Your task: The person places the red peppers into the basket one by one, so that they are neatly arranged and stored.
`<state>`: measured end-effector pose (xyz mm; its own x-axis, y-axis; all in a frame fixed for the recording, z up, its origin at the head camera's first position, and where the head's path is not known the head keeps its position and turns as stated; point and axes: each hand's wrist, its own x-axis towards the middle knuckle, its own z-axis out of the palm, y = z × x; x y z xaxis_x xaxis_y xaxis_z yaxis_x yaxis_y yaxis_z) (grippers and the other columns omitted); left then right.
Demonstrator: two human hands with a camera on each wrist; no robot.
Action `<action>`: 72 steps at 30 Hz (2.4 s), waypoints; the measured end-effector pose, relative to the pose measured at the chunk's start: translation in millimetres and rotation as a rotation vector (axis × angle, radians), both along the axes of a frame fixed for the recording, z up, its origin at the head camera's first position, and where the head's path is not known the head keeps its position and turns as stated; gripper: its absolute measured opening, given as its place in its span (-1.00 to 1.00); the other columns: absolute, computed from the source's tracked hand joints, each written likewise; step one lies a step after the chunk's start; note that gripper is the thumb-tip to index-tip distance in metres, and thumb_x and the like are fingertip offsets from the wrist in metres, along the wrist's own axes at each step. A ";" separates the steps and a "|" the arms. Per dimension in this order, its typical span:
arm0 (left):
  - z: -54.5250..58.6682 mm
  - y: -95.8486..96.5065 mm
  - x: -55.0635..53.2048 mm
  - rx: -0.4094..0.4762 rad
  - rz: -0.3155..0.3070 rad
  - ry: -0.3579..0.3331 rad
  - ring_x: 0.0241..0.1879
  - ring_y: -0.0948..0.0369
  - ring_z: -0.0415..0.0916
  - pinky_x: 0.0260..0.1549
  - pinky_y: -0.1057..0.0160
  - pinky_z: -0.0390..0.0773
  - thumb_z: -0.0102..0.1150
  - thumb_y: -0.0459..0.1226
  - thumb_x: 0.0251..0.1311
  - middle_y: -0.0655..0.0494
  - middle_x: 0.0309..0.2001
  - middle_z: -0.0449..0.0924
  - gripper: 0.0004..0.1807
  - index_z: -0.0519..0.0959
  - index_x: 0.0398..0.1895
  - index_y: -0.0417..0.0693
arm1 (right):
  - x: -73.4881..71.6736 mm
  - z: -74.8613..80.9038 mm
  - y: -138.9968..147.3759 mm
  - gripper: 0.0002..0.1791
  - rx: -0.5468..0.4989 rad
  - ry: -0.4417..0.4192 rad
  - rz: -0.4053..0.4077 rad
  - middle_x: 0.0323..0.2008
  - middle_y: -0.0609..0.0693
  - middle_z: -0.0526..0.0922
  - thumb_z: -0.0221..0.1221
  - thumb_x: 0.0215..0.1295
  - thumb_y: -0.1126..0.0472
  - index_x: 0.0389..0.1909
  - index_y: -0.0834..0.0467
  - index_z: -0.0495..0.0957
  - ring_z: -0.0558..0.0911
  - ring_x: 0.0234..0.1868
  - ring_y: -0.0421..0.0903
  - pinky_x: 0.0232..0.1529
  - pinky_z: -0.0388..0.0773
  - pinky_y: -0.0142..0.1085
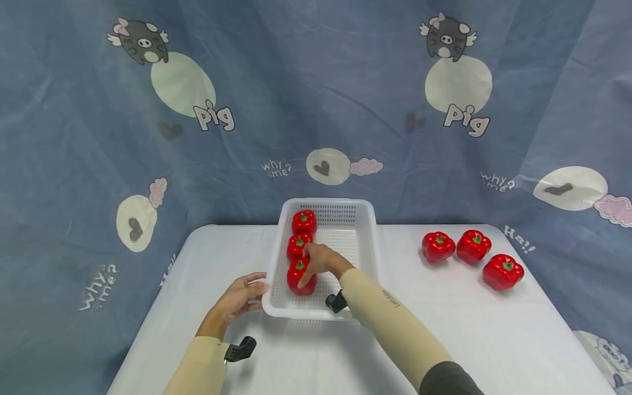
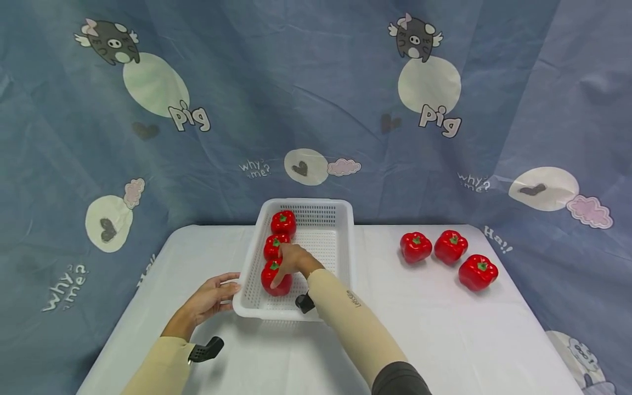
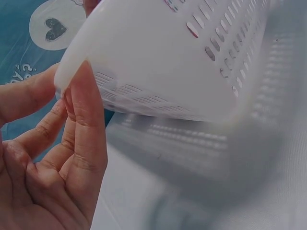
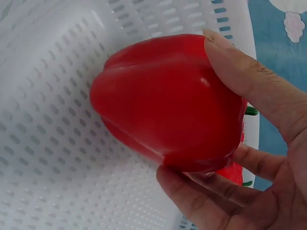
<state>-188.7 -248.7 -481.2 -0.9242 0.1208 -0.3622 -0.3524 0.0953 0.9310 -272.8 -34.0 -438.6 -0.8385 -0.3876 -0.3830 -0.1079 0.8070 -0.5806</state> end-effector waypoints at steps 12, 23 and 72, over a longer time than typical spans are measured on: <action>-1.1 0.6 -0.5 0.011 -0.002 -0.003 -0.32 0.12 0.56 -0.31 0.11 0.62 0.22 -0.25 0.07 -0.03 -0.15 0.59 -0.41 0.31 0.19 -0.20 | 1.9 -2.9 -4.0 -0.20 0.028 -0.033 0.007 -0.10 0.02 0.48 0.52 -0.42 0.11 -0.05 0.10 0.31 0.44 -0.03 -0.05 -0.07 0.52 -0.09; -0.9 0.7 0.8 -0.020 0.030 -0.018 -0.31 0.13 0.57 -0.31 0.12 0.62 0.22 -0.25 0.06 -0.03 -0.15 0.59 -0.41 0.31 0.19 -0.17 | 4.1 -2.9 4.6 -0.28 -0.101 -0.065 0.043 -0.21 -0.03 0.45 0.49 -0.35 0.12 -0.11 0.11 0.32 0.43 -0.11 -0.08 -0.09 0.52 -0.17; 1.9 4.2 -1.2 -0.054 0.054 -0.029 -0.28 0.09 0.57 -0.29 0.11 0.61 0.25 -0.21 0.04 -0.08 -0.06 0.56 -0.42 0.36 0.17 -0.09 | 2.3 -15.5 189.9 -0.40 -0.779 0.349 -0.489 0.07 0.11 0.44 0.34 -0.01 0.13 0.06 0.14 0.33 0.41 0.13 0.01 0.16 0.36 -0.10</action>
